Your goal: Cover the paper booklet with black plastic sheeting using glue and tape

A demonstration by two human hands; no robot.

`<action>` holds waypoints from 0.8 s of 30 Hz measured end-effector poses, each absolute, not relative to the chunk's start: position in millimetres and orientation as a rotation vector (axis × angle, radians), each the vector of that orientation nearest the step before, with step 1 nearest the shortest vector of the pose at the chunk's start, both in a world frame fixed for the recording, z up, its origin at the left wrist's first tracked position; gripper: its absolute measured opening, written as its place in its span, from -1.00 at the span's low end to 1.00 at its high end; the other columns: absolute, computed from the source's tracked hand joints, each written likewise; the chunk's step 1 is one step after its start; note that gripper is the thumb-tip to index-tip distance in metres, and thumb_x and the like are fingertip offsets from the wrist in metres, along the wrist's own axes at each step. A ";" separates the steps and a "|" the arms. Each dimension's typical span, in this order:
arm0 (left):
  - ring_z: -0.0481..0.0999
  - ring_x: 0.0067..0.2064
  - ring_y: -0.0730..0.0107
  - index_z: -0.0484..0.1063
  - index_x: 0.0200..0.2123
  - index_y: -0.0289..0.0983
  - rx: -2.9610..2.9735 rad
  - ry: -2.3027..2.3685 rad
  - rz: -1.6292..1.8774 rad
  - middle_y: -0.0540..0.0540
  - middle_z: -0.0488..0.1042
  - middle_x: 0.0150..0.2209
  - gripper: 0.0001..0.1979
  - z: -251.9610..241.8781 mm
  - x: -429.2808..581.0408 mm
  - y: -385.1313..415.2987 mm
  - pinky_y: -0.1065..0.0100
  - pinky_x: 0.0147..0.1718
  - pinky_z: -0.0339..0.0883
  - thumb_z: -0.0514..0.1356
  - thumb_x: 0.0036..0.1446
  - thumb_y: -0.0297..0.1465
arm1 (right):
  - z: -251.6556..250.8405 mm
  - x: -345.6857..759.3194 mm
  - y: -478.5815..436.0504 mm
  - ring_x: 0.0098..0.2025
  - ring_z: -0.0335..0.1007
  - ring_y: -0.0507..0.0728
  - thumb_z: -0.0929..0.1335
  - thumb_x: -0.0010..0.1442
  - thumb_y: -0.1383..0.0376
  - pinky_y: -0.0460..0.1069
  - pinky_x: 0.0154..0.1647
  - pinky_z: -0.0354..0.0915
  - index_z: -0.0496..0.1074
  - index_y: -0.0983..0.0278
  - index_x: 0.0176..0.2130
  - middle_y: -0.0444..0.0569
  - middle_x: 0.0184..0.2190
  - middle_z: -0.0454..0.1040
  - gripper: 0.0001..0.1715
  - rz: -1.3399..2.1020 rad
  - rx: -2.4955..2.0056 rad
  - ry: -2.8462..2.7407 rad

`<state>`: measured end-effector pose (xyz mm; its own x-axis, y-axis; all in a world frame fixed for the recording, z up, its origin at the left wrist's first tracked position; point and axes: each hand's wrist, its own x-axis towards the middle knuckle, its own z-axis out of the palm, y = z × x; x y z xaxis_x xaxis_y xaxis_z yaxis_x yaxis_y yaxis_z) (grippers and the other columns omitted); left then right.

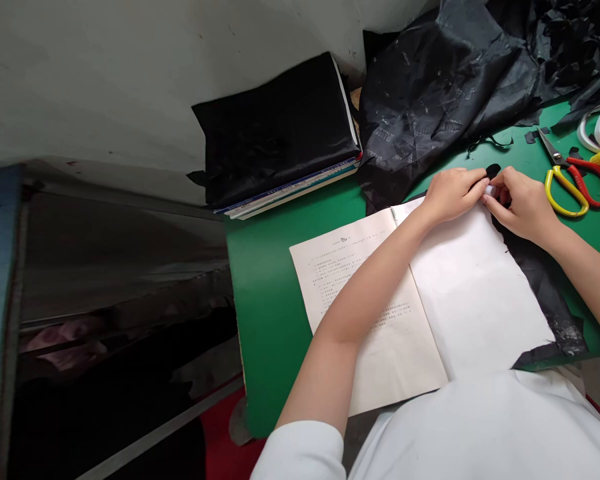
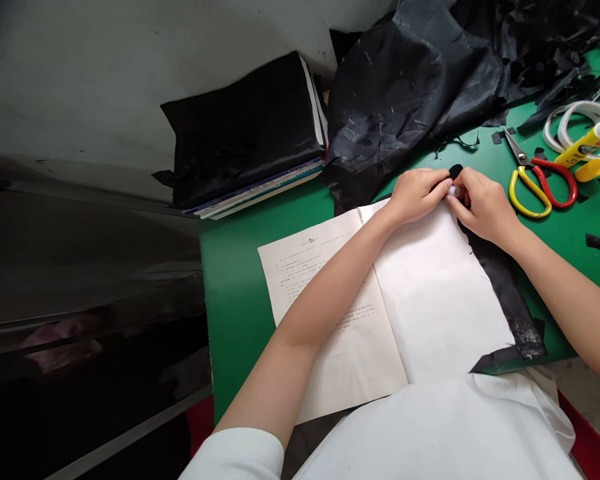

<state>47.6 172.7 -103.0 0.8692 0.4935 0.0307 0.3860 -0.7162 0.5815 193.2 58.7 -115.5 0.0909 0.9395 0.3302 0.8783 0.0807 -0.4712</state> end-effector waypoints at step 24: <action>0.49 -0.22 0.26 0.47 -0.27 -0.22 2.509 0.654 0.202 -0.09 0.55 -0.30 -0.65 -99.4 47.9 170.8 0.31 -0.33 0.08 -0.07 0.39 -0.26 | -116.4 194.4 58.1 -0.36 0.42 0.19 0.33 0.21 0.19 0.07 -0.38 0.31 0.25 0.15 -0.25 -0.06 -0.42 0.43 -0.85 0.139 -1.814 -1.802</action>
